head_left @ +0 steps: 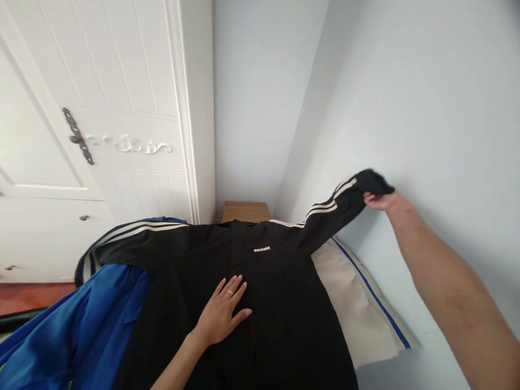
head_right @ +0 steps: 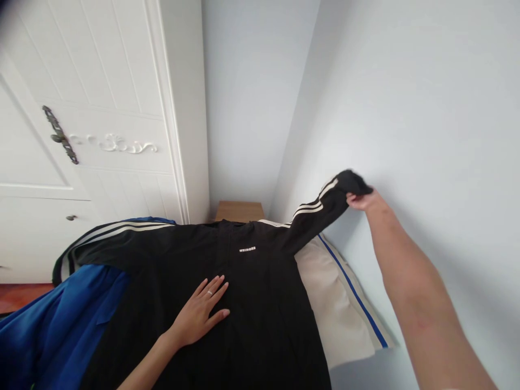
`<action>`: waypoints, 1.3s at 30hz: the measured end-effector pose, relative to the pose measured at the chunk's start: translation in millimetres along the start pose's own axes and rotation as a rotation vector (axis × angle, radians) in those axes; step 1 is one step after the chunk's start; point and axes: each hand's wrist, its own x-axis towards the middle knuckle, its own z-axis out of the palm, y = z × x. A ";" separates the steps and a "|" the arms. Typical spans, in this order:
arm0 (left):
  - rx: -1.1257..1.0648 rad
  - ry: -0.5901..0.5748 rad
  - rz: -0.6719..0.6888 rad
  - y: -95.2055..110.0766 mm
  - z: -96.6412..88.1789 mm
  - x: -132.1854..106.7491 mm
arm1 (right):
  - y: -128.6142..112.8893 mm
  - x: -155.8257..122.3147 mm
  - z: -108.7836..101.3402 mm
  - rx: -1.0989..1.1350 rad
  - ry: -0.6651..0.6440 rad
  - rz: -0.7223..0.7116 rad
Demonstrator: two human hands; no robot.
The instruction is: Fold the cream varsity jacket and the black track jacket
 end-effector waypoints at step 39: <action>-0.945 0.021 -0.435 19.1 -54.2 88.7 | -42.0 -319.5 63.8 0.543 -1.107 -0.037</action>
